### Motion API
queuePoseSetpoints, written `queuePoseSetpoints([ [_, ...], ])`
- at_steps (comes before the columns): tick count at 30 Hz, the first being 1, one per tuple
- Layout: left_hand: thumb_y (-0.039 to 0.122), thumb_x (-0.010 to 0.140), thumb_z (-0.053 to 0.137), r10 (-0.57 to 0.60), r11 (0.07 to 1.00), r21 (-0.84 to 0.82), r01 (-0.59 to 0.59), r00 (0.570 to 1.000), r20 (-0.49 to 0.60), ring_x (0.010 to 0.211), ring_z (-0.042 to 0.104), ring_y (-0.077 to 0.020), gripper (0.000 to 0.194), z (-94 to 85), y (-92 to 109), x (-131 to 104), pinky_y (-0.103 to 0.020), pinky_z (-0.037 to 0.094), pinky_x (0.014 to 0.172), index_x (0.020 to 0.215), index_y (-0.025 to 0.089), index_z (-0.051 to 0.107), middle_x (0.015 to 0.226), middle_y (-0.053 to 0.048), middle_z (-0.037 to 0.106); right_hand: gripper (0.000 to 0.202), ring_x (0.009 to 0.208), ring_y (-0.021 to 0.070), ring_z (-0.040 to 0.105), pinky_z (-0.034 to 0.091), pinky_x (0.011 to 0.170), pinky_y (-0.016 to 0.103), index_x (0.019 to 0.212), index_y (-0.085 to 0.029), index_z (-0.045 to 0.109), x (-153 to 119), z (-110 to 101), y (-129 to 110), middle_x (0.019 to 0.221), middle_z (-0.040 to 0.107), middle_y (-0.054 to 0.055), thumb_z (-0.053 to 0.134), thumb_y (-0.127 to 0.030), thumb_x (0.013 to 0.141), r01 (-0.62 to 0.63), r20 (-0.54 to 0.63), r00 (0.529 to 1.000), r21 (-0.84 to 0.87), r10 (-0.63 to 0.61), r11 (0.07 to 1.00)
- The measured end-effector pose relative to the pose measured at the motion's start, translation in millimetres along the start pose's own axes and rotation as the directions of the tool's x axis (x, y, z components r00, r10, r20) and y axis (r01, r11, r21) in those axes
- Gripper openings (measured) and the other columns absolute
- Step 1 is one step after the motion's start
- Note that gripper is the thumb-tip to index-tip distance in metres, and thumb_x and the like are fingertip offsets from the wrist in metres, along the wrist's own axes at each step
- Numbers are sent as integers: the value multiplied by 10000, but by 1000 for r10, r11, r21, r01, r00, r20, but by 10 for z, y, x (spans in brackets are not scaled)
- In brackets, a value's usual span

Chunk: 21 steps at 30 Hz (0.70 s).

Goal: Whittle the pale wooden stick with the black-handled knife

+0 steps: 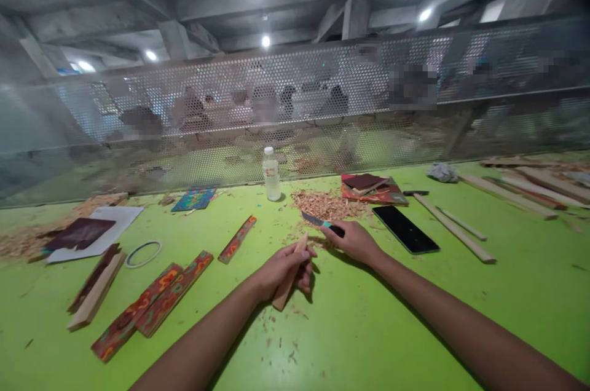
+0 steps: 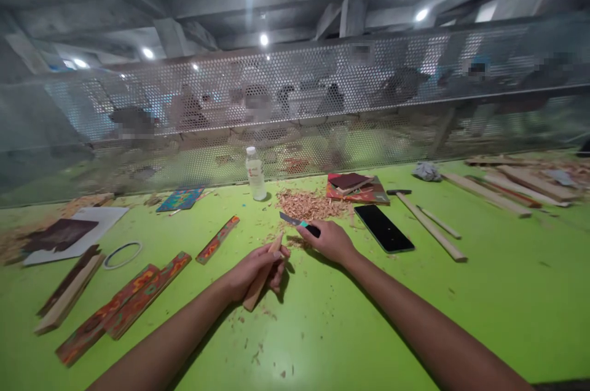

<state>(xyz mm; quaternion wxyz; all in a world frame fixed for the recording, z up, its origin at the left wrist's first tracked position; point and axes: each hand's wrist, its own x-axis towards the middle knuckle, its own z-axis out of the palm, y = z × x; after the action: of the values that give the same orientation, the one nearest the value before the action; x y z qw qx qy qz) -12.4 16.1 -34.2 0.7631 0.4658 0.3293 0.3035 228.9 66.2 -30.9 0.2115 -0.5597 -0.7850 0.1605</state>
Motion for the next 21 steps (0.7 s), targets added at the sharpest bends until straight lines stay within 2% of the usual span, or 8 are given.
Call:
queuePoseSetpoints([
  [6, 351, 973, 642, 55, 988, 144, -53, 998, -11, 1063, 662, -250, 350, 46, 79, -36, -460, 570, 888, 1271, 170, 613, 1273, -104, 636, 351, 1060, 224, 638, 561, 897, 438, 1244, -184, 606, -8, 8, 30, 1258, 623, 86, 607, -403, 970, 4, 22, 1000, 10, -4, 1000],
  [8, 351, 973, 643, 90, 966, 247, -78, 995, -40, 1071, 662, -253, 349, 48, 131, -84, -465, 568, 894, 1270, 169, 615, 1277, -105, 637, 352, 1061, 225, 638, 561, 898, 438, 1245, -185, 606, -8, 18, 48, 1259, 623, 86, 607, -403, 969, 0, 28, 1000, 7, -1, 1000],
  [10, 354, 974, 641, 172, 919, 378, -117, 978, -115, 1059, 665, -249, 349, 0, 194, -138, -459, 571, 886, 1268, 167, 615, 1268, -105, 639, 356, 1062, 226, 638, 561, 897, 440, 1249, -183, 603, -7, 26, 62, 1260, 622, 87, 610, -402, 968, -6, 34, 999, 2, 6, 1000],
  [13, 355, 974, 639, 364, 785, 601, -150, 897, -252, 1065, 659, -256, 342, -186, 292, -189, -459, 568, 890, 1262, 172, 620, 1272, -97, 636, 360, 1063, 227, 638, 561, 896, 441, 1251, -181, 602, -4, 32, 71, 1260, 622, 87, 611, -402, 967, -13, 48, 999, -1, 13, 1000],
  [15, 347, 977, 635, 475, 682, 717, -143, 832, -286, 1084, 652, -254, 341, -349, 344, -193, -465, 563, 905, 1276, 183, 614, 1299, -104, 624, 359, 1064, 227, 638, 561, 897, 441, 1251, -182, 602, -1, 35, 69, 1261, 621, 88, 611, -402, 968, -19, 54, 998, 3, 19, 1000],
  [18, 345, 978, 634, 583, 533, 838, -112, 767, -268, 1071, 657, -249, 338, -532, 372, -169, -459, 567, 896, 1273, 182, 615, 1288, -103, 629, 360, 1066, 227, 637, 560, 899, 442, 1253, -183, 601, 2, 40, 62, 1264, 620, 89, 611, -401, 968, -32, 50, 998, 16, 31, 999],
  [21, 343, 981, 630, 642, 389, 915, -101, 743, -191, 1062, 659, -243, 326, -569, 342, -136, -452, 569, 893, 1267, 188, 619, 1284, -102, 632, 363, 1068, 229, 637, 560, 899, 443, 1254, -181, 600, 3, 50, 59, 1264, 620, 88, 612, -402, 966, -44, 40, 998, 41, 42, 998],
])
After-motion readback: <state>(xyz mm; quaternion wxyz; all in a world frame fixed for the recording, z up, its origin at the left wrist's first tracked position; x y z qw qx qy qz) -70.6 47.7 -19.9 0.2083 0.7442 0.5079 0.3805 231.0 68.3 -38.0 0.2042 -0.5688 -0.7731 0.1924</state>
